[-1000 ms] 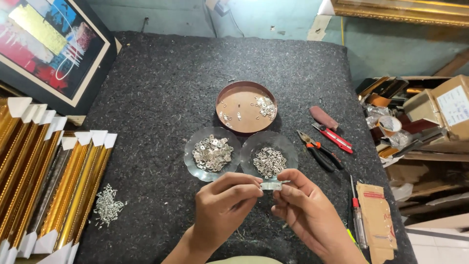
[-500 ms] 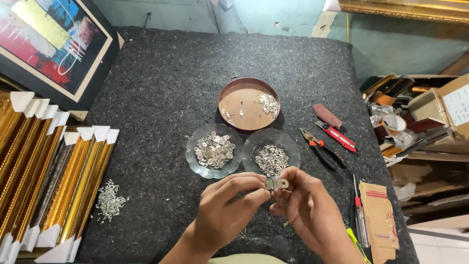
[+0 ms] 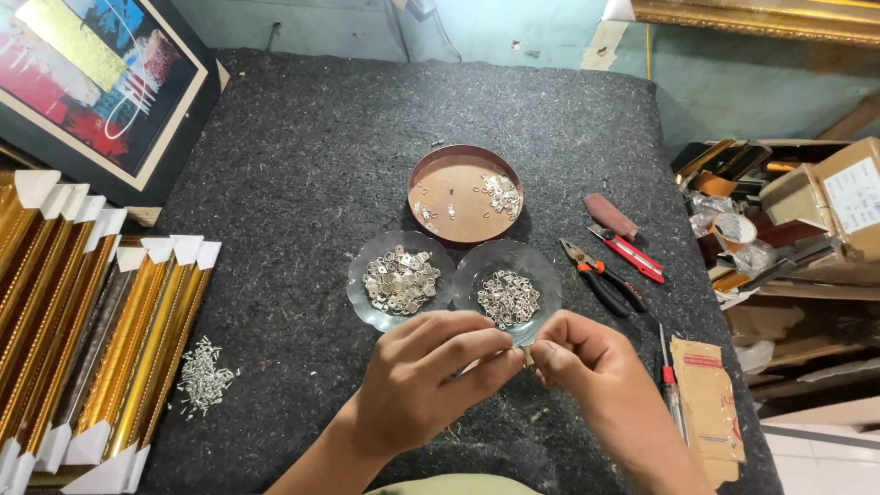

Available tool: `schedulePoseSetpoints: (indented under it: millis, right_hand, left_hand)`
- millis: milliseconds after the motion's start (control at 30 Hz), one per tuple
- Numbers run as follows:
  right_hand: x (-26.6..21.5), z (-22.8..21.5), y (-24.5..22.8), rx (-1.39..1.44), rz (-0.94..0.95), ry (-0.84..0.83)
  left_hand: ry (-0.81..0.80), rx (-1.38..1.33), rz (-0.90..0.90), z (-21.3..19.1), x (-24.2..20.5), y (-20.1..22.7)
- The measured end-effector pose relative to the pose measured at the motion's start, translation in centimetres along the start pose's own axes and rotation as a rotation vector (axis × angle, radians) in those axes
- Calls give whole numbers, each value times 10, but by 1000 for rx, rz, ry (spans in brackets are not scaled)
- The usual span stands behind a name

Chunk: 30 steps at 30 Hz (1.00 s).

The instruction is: Sorting and preparing small metal hardware components for picture frames

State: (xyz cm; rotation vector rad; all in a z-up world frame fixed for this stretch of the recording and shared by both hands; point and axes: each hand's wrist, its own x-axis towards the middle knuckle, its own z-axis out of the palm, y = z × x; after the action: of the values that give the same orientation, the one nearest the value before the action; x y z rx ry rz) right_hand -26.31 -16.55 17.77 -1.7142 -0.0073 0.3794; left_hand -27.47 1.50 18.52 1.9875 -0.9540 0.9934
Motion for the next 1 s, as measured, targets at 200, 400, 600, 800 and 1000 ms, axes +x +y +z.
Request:
schedulePoseSetpoints:
  millis: [200, 400, 600, 800, 1000]
  right_hand:
    - [-7, 5, -17, -230, -18, 166]
    - [-8, 9, -15, -694, -175, 315]
    - [-8, 14, -4, -411, -223, 325]
    - [-4, 12, 6, 26, 25, 255]
    - [-6, 13, -2, 70, 68, 301]
  left_hand:
    - [-112, 263, 77, 3, -6, -4]
    - [-185, 266, -8, 8, 2, -1]
    - [-186, 202, -166, 6, 5, -2]
    - [-16, -154, -327, 8, 4, 4]
    - [-68, -186, -373, 9, -4, 4]
